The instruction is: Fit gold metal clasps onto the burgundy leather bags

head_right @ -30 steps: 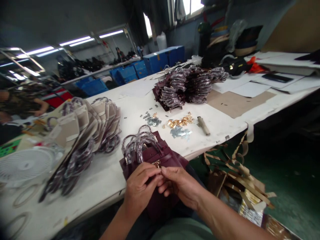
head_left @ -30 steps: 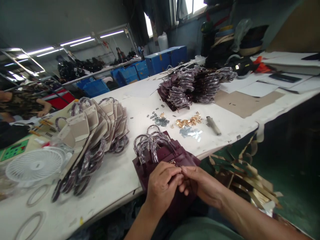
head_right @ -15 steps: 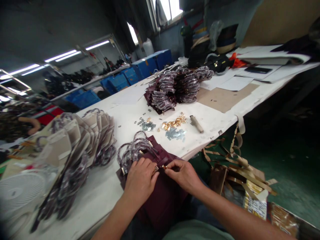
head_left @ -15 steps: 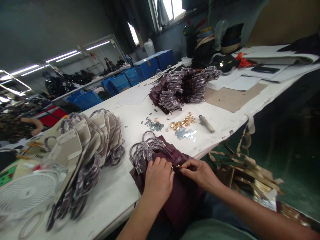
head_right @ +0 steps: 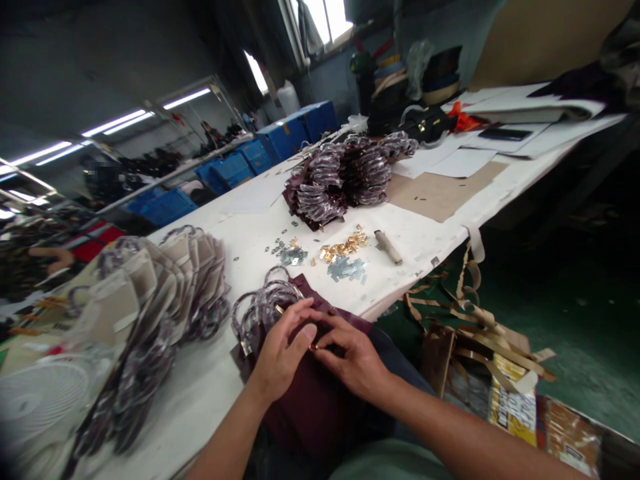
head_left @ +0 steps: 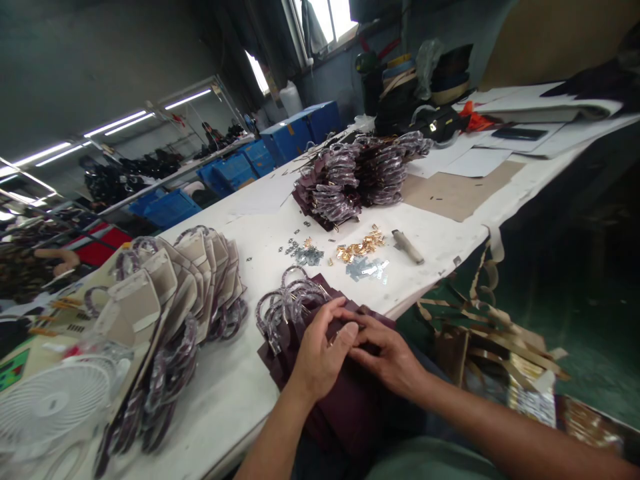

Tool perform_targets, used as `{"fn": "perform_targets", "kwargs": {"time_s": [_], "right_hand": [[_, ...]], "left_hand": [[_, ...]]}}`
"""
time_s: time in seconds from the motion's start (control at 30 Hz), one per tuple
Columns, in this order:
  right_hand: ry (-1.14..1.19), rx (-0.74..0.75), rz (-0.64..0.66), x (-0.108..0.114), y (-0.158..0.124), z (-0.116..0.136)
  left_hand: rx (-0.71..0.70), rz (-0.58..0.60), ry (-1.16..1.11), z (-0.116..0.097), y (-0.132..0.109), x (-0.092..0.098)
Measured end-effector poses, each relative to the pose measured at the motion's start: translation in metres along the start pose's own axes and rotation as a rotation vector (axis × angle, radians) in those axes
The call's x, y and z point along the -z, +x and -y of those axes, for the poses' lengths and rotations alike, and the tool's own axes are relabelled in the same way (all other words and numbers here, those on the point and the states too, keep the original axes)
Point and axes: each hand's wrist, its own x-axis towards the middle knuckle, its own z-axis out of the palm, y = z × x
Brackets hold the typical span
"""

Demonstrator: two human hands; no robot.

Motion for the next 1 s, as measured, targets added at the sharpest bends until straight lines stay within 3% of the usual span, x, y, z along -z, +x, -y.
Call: {"fn": "perform_targets", "kwargs": {"time_s": [0.1, 0.2, 0.4, 0.47, 0.6, 0.7, 0.83, 1.0], "right_hand": [[0.023, -0.164, -0.203, 0.007, 0.007, -0.012], [-0.012, -0.292, -0.238, 0.017, 0.014, -0.018], [-0.182, -0.201, -0.238, 0.017, 0.026, -0.009], [-0.064, -0.276, -0.296, 0.014, 0.029, -0.009], [0.393, -0.478, -0.406, 0.010, 0.027, -0.013], [0.614, -0.539, -0.383, 0.006, 0.019, -0.010], [0.634, -0.376, -0.284, 0.000, 0.016, 0.003], [0.180, -0.146, -0.235, 0.009, 0.031, 0.004]], "left_hand": [[-0.048, -0.182, 0.299, 0.019, -0.002, -0.010], [-0.130, -0.174, 0.619, 0.027, -0.002, -0.018], [-0.077, -0.132, 0.896, 0.013, 0.005, -0.023], [-0.019, -0.125, 0.908, 0.011, 0.008, -0.023], [0.089, -0.104, 0.853, 0.014, 0.012, -0.019], [0.125, -0.103, 0.804, 0.017, 0.017, -0.016], [0.161, -0.094, 0.753, 0.015, 0.022, -0.014], [0.192, -0.051, 0.727, 0.010, 0.022, -0.012]]}}
